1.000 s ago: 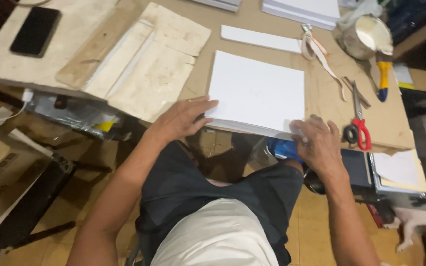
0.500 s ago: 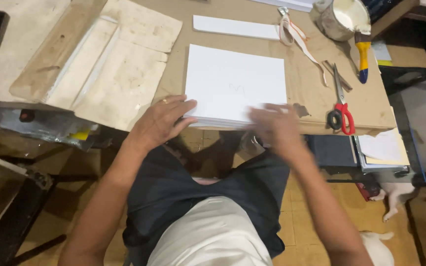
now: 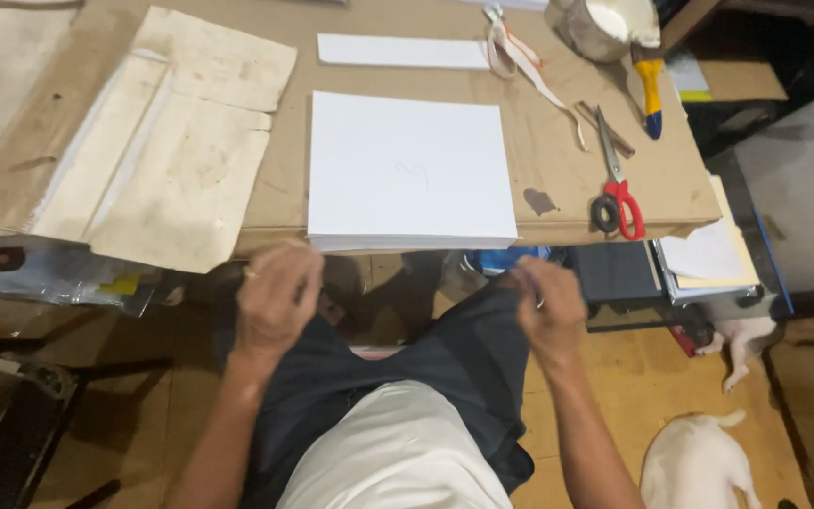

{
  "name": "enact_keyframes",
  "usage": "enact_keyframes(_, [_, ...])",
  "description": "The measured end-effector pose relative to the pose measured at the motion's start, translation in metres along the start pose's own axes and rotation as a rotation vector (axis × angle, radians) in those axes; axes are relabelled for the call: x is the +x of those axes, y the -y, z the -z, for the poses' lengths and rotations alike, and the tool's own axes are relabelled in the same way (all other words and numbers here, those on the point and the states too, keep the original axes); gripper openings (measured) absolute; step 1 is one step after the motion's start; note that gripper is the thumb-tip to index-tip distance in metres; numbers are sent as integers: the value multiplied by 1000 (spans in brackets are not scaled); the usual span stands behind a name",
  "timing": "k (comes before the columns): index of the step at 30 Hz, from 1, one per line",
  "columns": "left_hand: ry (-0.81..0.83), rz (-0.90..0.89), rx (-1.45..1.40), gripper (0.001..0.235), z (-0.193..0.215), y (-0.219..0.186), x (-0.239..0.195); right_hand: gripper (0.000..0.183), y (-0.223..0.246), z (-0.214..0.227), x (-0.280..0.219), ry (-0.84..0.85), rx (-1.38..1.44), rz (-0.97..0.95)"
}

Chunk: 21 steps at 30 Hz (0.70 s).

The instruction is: Applying glue to paper components and folding them to assemble folder covers.

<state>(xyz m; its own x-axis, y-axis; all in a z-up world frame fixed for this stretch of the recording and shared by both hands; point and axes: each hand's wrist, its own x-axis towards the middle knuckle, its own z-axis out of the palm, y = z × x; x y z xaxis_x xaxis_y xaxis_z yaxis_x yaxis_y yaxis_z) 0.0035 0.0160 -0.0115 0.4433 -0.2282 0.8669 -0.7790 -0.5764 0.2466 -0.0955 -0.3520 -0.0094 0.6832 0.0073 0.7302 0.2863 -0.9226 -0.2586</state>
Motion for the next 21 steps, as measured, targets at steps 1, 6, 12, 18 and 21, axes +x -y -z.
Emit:
enact_keyframes(1, [-54, -79, 20, 17, -11, -3, -10, 36, -4, -12, -14, -71, 18, 117])
enact_keyframes(6, [-77, -193, 120, 14, -17, -5, 12, 32, 14, -31, 17, -171, -16, 255])
enact_keyframes(12, [-76, -261, 178, 16, -20, 8, 15, 26, 10, -42, 32, -219, -28, 340])
enact_keyframes(18, [-83, -249, 168, 17, -15, 11, 21, 27, 1, -46, 28, -234, -72, 378])
enact_keyframes(21, [-71, -226, 201, 14, -18, 12, 19, 28, 7, -44, 30, -210, -124, 348])
